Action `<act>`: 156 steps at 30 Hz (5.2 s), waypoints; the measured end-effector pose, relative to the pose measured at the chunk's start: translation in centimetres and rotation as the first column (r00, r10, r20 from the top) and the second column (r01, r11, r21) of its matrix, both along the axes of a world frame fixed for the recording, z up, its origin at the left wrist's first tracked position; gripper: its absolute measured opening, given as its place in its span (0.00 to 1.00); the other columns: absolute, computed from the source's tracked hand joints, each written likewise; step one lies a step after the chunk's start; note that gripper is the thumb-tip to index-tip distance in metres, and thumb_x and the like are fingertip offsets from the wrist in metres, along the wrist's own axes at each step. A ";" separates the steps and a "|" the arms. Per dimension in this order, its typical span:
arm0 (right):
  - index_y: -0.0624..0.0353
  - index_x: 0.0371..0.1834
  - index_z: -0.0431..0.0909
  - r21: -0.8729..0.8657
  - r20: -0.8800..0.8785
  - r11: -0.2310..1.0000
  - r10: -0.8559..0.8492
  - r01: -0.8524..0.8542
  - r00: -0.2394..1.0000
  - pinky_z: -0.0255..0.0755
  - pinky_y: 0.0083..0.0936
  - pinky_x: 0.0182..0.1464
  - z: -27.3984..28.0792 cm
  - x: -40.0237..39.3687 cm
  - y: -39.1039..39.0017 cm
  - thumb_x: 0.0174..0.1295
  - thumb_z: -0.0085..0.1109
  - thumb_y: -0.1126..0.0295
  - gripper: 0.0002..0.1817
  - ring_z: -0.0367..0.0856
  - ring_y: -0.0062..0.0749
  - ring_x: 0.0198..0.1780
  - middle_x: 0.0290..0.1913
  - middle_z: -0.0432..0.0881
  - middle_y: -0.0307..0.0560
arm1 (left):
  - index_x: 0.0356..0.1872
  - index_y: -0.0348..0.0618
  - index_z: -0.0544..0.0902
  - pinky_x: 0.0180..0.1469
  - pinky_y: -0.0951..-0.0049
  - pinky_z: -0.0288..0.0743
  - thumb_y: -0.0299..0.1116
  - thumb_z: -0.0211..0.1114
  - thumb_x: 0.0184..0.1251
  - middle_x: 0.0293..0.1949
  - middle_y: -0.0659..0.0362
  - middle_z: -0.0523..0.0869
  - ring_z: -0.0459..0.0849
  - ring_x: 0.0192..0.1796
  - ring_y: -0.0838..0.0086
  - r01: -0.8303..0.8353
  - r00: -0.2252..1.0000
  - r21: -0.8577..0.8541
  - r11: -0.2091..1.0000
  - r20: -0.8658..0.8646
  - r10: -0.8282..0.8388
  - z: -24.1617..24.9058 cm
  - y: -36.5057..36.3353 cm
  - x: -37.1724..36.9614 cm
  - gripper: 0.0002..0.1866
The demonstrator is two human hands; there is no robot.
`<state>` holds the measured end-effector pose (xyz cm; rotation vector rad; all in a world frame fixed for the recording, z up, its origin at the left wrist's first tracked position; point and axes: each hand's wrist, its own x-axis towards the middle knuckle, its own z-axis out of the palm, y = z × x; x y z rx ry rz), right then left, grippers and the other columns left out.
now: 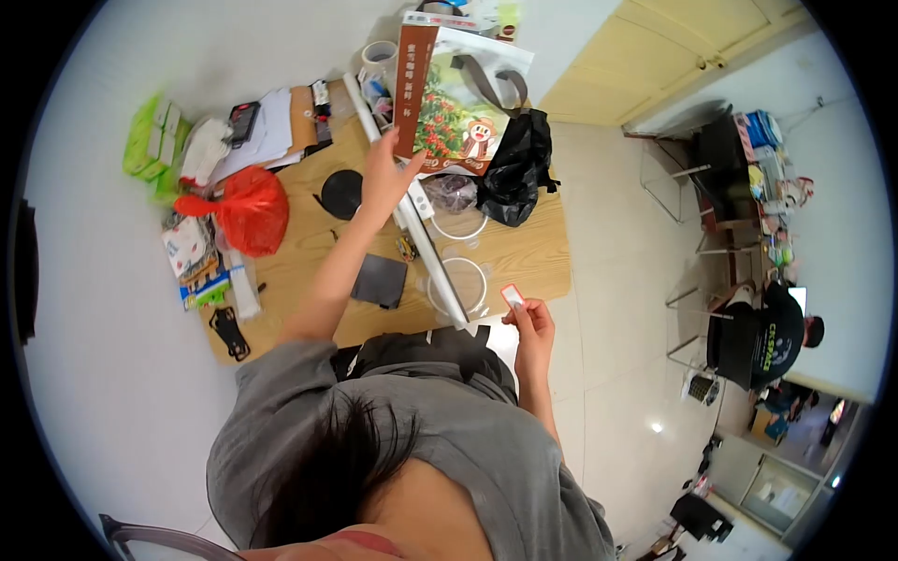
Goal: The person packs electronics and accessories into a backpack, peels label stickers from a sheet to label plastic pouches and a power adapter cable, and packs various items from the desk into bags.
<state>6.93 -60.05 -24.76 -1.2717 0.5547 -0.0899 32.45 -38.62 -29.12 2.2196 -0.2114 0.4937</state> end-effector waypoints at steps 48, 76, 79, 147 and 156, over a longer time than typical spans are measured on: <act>0.61 0.33 0.71 0.083 -0.150 0.996 0.033 -0.020 0.988 0.69 0.20 0.40 -2.1 1.4 3.9 0.63 0.51 0.75 0.02 0.75 0.23 0.31 0.27 0.76 0.41 | 0.45 0.34 0.75 0.53 0.61 0.67 0.32 0.61 0.58 0.43 0.47 0.79 0.75 0.49 0.54 -0.019 0.998 -0.106 0.994 -0.064 0.012 -12.3 2.5 8.6 0.16; 0.60 0.35 0.72 0.212 0.117 0.907 0.345 -0.363 0.931 0.67 0.19 0.44 -4.8 19.0 -12.9 0.62 0.54 0.75 0.02 0.74 0.21 0.38 0.33 0.77 0.39 | 0.51 0.38 0.71 0.48 0.66 0.78 0.28 0.59 0.64 0.48 0.57 0.79 0.81 0.47 0.68 -0.268 0.912 -0.886 0.378 -0.359 -0.197 -4.8 -5.7 6.5 0.15; 0.60 0.36 0.73 0.162 0.209 0.817 0.520 -0.554 0.828 0.66 0.18 0.46 -3.5 22.2 -10.7 0.62 0.55 0.75 0.03 0.74 0.19 0.40 0.35 0.77 0.37 | 0.59 0.40 0.64 0.50 0.65 0.78 0.24 0.57 0.64 0.53 0.57 0.76 0.79 0.52 0.69 -0.294 0.848 -0.863 0.411 -0.434 -0.305 -3.4 -6.5 1.6 0.22; 0.61 0.35 0.70 -0.103 0.168 0.975 0.210 -0.195 0.963 0.68 0.15 0.39 -5.2 26.5 -12.7 0.64 0.51 0.77 0.02 0.74 0.19 0.33 0.30 0.76 0.40 | 0.66 0.47 0.35 0.40 0.51 0.81 0.39 0.48 0.71 0.49 0.37 0.73 0.82 0.41 0.48 -0.725 0.684 -0.679 -0.118 -0.690 -0.236 -22.3 -6.3 14.8 0.34; 0.60 0.36 0.70 -0.132 0.060 0.943 0.315 -0.305 0.947 0.69 0.16 0.40 -5.3 27.0 -10.1 0.65 0.51 0.75 0.02 0.75 0.19 0.33 0.30 0.78 0.40 | 0.63 0.56 0.47 0.44 0.49 0.80 0.35 0.47 0.72 0.55 0.47 0.71 0.81 0.47 0.50 -0.550 0.835 -0.832 -0.071 -0.547 -0.055 -22.2 -4.7 19.2 0.25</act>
